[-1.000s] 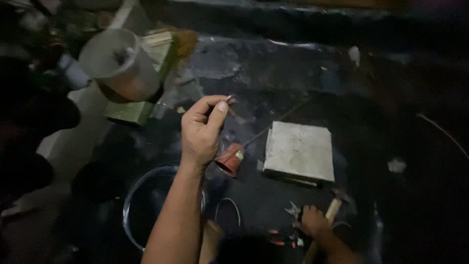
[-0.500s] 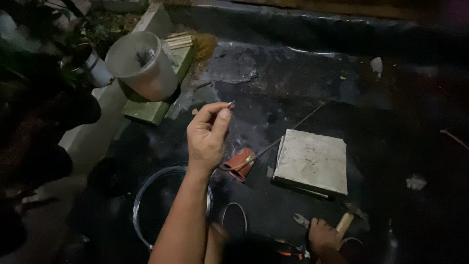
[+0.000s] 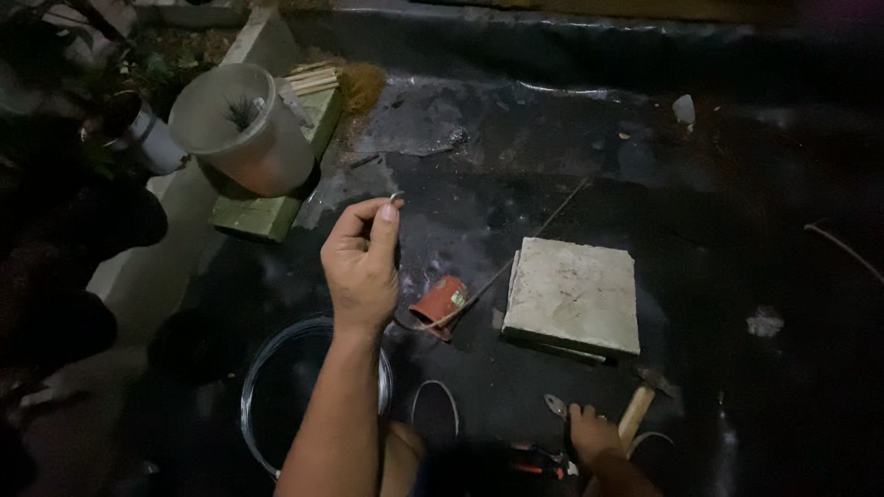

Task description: The person bends a metal wire into a loop, secures it with pliers, and wraps a rope around a terracotta pot to form a handle. They then use pliers and a hammer to tighten and secure the wire and rope assembly.

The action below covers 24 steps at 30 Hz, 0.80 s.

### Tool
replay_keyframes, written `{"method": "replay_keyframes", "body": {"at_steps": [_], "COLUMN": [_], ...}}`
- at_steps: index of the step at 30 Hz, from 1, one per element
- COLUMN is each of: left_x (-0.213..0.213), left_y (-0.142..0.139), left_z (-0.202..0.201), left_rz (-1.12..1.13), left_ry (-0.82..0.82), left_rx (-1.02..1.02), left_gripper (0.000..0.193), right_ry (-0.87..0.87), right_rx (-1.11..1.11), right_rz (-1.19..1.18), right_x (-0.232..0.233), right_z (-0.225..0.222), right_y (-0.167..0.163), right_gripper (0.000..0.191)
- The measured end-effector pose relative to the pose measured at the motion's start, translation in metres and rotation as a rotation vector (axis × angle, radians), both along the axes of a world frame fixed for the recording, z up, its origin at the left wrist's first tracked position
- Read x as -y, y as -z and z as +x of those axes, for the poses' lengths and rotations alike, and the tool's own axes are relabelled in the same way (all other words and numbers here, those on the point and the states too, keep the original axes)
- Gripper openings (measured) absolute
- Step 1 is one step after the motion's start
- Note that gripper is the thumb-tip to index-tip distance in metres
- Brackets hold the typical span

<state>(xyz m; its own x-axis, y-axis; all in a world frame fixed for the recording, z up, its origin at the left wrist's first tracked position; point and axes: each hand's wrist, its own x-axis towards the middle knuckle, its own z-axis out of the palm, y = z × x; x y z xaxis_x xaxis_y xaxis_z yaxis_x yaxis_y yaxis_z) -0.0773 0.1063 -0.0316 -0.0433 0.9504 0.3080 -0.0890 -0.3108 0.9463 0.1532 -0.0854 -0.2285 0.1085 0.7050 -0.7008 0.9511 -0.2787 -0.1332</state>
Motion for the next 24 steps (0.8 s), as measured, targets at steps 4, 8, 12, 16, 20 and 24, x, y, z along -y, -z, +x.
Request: {"method": "replay_keyframes", "body": {"at_steps": [4, 8, 12, 16, 20, 24], "left_x": [0.001, -0.001, -0.001, 0.013, 0.031, 0.048], "left_y": [0.003, 0.005, 0.008, 0.015, 0.019, 0.019], "left_z": [0.005, 0.006, 0.009, 0.016, 0.023, 0.034], "left_rz": [0.009, 0.038, 0.052, 0.035, 0.024, 0.082], "left_ry": [-0.008, -0.011, 0.007, 0.098, 0.163, 0.236], "left_rx": [0.033, 0.007, 0.007, -0.003, 0.037, -0.018], "left_gripper": [0.017, 0.017, 0.017, 0.015, 0.013, 0.013], "right_ry": [-0.089, 0.053, 0.267, 0.303, 0.327, 0.402], "right_rx": [0.027, -0.122, -0.462, -0.978, -1.139, -1.055], "right_rz": [-0.142, -0.087, 0.069, 0.475, 0.442, 0.335], "right_x": [-0.002, -0.010, -0.024, -0.053, -0.069, -0.049], "right_z": [0.005, -0.006, -0.036, -0.053, -0.021, -0.001], "right_y": [0.006, 0.005, -0.005, -0.038, -0.116, -0.188], "right_gripper": [0.037, 0.037, 0.036, 0.014, 0.024, 0.026]}}
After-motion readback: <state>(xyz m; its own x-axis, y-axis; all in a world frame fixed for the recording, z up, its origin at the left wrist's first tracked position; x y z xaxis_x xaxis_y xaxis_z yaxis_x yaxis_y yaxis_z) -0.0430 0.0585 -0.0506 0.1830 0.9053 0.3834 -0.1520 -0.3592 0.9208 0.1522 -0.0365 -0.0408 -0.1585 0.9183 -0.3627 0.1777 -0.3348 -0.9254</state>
